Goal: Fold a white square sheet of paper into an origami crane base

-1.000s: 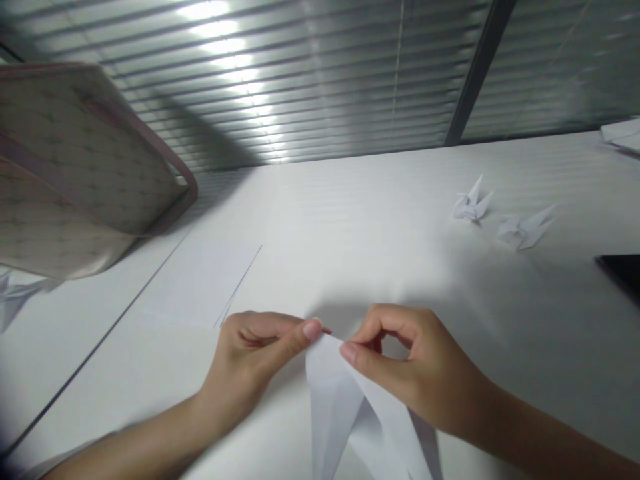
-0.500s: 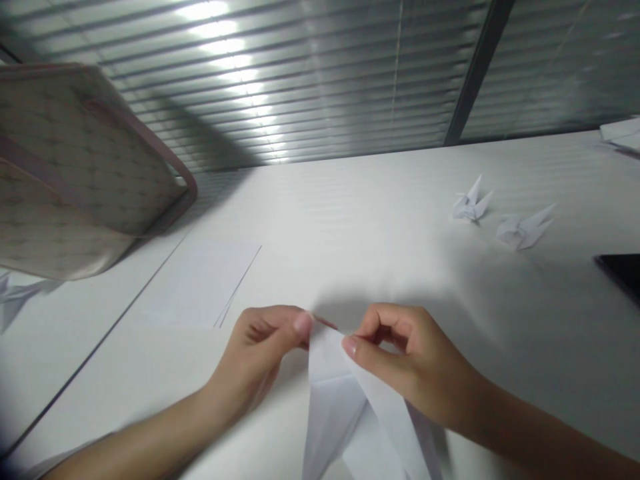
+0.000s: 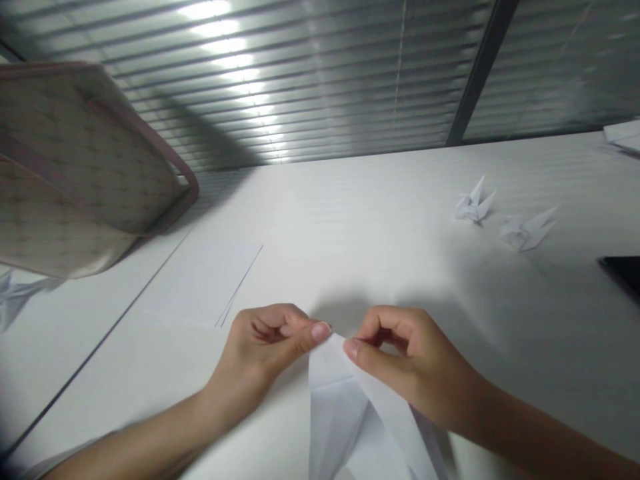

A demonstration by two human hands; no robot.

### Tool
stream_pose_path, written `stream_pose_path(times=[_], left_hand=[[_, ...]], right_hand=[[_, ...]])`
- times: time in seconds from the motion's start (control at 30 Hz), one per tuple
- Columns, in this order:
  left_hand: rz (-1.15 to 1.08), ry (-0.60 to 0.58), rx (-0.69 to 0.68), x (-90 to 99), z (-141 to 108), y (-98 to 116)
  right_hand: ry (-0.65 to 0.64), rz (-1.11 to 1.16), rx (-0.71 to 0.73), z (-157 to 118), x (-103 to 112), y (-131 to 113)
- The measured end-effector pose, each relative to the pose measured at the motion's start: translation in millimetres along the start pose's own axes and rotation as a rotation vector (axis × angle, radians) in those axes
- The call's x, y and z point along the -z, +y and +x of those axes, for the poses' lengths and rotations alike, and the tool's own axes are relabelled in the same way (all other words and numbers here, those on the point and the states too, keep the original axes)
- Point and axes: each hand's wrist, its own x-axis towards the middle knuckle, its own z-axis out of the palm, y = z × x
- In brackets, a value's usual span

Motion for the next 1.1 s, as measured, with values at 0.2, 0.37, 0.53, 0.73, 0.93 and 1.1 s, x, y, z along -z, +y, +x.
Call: stream_pose_path(times=[0.2,0.37,0.53,0.73,0.93,1.1], left_hand=[[-0.007,-0.011,-0.023,3.4,-2,-6],[-0.049,0.015,-0.038,3.7,0,-9],[-0.069,0.034,-0.022,2.0,5,-10],[0.070,0.028,-0.026,-2.5,3,-5],[0.194,0.082,-0.158,2.3,4,4],[0.216,0.025,-0.143,2.3,8,3]], right_hand=[[0.004,-0.069,0.050,0,-1,2],[0.050,-0.158,0.107,-3,-3,4],[0.085,-0.184,0.124,-1,-4,3],[0.101,-0.236,0.149,0,-1,6],[0.046,-0.256,0.187,4,8,3],[0.104,-0.208,0.202,3,9,6]])
